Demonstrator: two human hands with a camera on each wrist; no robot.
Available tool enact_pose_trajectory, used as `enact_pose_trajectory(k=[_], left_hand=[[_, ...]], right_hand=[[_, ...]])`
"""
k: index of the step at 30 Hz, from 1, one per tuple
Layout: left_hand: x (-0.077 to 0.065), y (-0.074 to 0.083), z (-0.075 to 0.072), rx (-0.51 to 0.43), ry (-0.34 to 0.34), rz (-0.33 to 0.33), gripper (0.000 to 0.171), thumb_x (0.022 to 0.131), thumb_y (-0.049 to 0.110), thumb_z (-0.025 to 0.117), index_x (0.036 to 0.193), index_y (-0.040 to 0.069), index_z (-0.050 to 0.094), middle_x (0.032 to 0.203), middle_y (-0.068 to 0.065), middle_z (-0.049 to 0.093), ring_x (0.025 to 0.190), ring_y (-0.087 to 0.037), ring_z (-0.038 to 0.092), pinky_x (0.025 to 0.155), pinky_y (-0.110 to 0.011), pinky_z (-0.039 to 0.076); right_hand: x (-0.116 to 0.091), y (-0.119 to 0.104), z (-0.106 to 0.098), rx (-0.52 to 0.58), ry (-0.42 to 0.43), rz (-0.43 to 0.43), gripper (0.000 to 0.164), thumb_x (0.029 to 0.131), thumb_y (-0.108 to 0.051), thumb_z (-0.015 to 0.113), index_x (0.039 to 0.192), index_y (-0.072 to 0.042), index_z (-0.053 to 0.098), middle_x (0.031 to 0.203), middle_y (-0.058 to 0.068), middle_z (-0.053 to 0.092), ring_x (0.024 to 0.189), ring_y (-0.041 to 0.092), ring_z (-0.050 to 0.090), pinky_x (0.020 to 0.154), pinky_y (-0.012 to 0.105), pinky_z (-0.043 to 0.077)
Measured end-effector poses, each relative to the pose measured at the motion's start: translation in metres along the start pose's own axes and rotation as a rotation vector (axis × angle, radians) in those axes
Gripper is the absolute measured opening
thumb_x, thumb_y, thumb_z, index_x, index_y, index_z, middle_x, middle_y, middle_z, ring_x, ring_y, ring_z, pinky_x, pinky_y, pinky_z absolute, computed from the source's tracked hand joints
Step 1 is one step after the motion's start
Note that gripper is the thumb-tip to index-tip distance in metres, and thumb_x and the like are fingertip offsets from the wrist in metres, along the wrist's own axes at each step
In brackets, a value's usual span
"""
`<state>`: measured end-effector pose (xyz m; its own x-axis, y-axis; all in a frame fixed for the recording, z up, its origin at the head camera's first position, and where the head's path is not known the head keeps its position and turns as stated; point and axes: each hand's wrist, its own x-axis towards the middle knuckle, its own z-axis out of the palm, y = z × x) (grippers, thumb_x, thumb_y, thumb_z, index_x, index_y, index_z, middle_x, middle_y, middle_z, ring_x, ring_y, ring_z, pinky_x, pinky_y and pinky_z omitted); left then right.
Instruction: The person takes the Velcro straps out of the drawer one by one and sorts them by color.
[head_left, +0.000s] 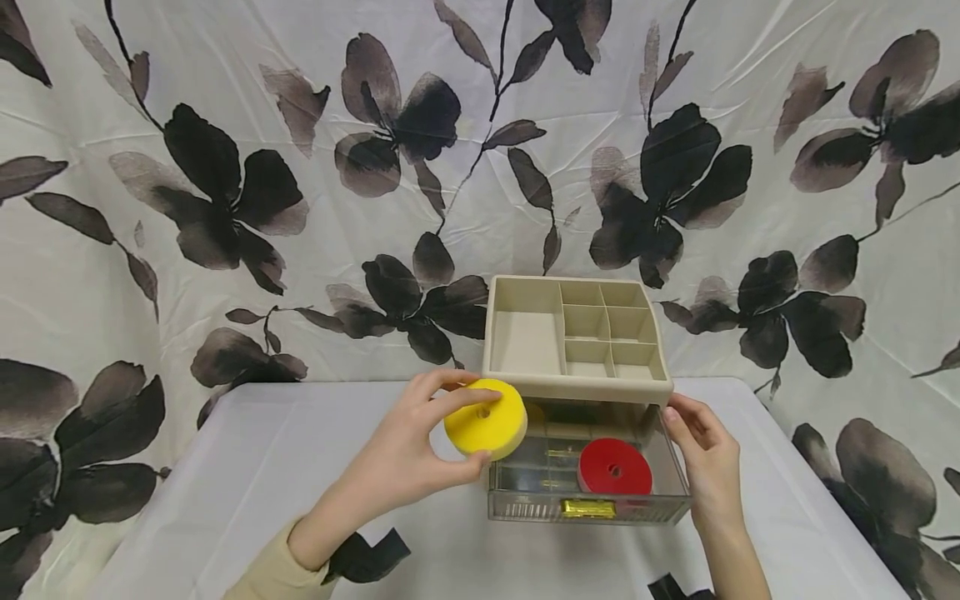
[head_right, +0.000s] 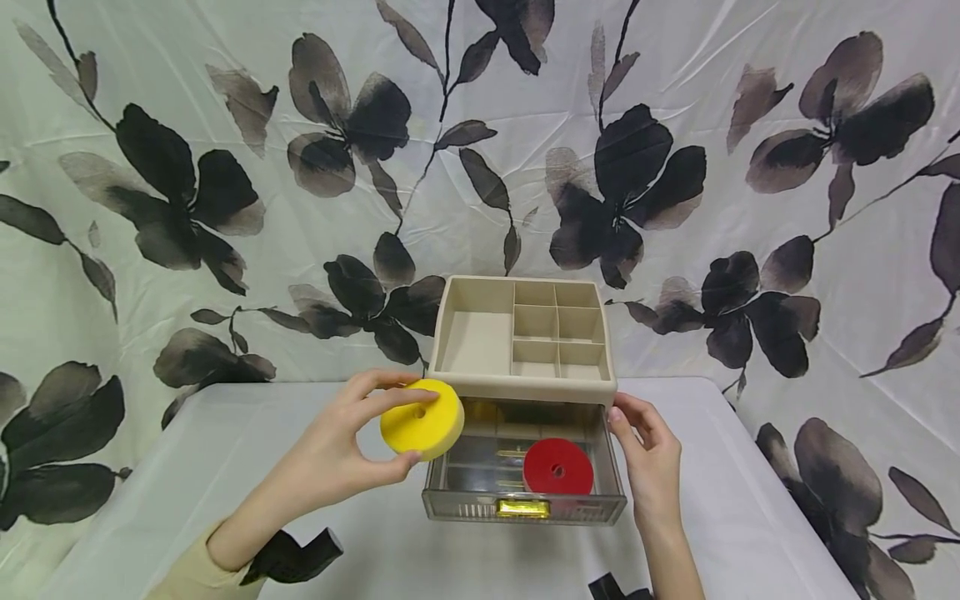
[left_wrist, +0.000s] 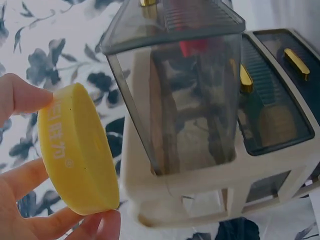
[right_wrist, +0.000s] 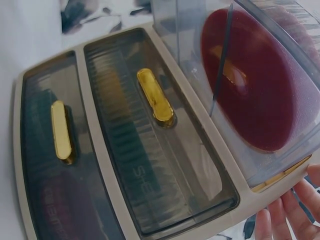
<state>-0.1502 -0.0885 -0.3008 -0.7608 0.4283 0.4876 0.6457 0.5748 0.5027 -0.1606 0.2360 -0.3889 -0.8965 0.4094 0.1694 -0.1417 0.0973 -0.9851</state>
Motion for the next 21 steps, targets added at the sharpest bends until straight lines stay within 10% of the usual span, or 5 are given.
enact_pose_trajectory(k=[21], left_hand=[[-0.014, -0.062, 0.012, -0.018, 0.118, -0.215, 0.049, 0.072, 0.014, 0.081, 0.118, 0.017, 0.068, 0.128, -0.009, 0.057, 0.117, -0.030, 0.051, 0.085, -0.039, 0.050]], right_hand=[[-0.002, 0.004, 0.002, -0.007, 0.024, 0.001, 0.031, 0.094, -0.017, 0.061, 0.123, -0.006, 0.060, 0.104, -0.020, 0.064, 0.100, -0.006, 0.061, 0.084, 0.005, 0.046]])
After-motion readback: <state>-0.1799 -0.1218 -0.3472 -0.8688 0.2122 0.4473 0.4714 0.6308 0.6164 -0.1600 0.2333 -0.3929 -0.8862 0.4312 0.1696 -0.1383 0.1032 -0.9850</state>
